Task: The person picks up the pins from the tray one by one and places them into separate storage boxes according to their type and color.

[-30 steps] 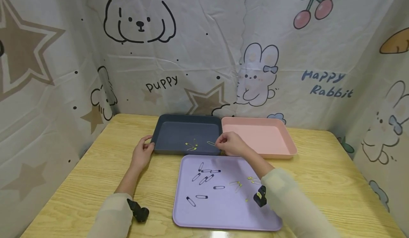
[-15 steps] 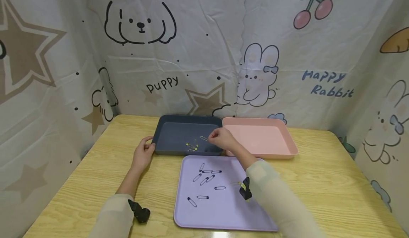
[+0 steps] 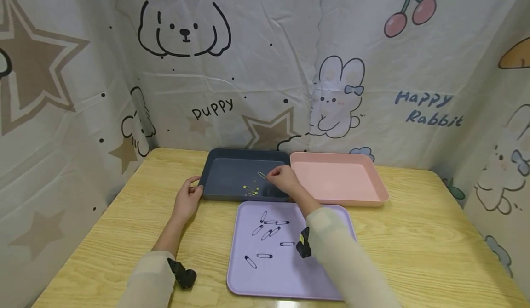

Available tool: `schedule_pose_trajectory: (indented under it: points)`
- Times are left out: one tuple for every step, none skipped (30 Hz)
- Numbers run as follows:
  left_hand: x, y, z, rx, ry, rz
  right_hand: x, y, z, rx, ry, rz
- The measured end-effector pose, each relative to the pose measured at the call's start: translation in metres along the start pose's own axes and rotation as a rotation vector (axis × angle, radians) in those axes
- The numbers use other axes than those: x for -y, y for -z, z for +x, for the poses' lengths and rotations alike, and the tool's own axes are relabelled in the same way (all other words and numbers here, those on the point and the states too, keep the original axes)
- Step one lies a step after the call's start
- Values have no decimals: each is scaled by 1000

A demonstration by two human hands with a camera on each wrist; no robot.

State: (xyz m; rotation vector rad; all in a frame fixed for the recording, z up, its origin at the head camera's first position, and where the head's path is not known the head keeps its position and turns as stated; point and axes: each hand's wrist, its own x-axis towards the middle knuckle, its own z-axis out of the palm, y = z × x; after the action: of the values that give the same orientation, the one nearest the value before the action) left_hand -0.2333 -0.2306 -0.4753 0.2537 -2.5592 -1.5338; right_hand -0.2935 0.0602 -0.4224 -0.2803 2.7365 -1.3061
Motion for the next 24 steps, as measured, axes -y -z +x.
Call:
schedule_pose_trajectory:
  points:
    - [0, 0, 0, -2, 1, -2, 0, -2, 1, -3, -3, 2]
    - [0, 0, 0, -4, 0, -3, -1, -3, 1, -6, -4, -1]
    - [0, 0, 0, -8, 0, -3, 0, -4, 2, -5, -11, 2]
    - [0, 0, 0, -9, -6, 0, 0, -5, 2, -7, -16, 4]
    - [0, 0, 0, -12, -8, -1, 1, -6, 2, -12, -21, 3]
    - [-1, 0, 1, -15, -9, -2, 1, -7, 2, -18, -25, 1]
    - [-1, 0, 1, -19, -9, -3, 1, -8, 2, -26, -28, -4]
    - [-1, 0, 1, -21, -9, -3, 1, -9, 3, -33, -32, -9]
    - [-1, 0, 1, -23, -9, -3, 2, -9, 3, -38, -38, -14]
    - [-1, 0, 1, -23, -9, -2, 2, -10, 3, -42, -42, -23]
    - [-1, 0, 1, -24, -4, -5, 2, -11, 3, -43, -46, -32]
    - [-1, 0, 1, -23, -1, -3, 3, -11, 3, -42, -53, -38]
    - [-1, 0, 1, -21, 0, -2, 3, -12, 3, -41, -60, -47]
    - [-1, 0, 1, -18, 1, -1, 3, -12, 3, -38, -67, -54]
    - [-1, 0, 1, -17, 1, 0, 3, -13, 3, -36, -72, -60]
    - [-1, -1, 1, -16, 3, 1, 3, -13, 2, -36, -74, -65]
    - [-1, 0, 2, -16, 3, 0, 3, -14, 2, -38, -74, -69]
    - [-1, 0, 2, -17, 1, 0, 3, -14, 2, -38, -75, -72]
    - [-1, 0, 2, -15, 1, 0, 3, -15, 2, -38, -74, -75]
    - [0, 0, 2, -14, 3, 0, 3, -15, 2, -38, -73, -77]
    - [0, 0, 2, -12, 4, 1, 3, -16, 2, -35, -71, -82]
    - [0, 0, 1, -10, 5, 0, 3, -16, 2, -31, -67, -89]
    - [1, 0, 1, -8, 5, 0, 2, -17, 2, -25, -64, -91]
    - [1, 0, 1, -8, 7, 1, 2, -17, 2, -20, -59, -97]
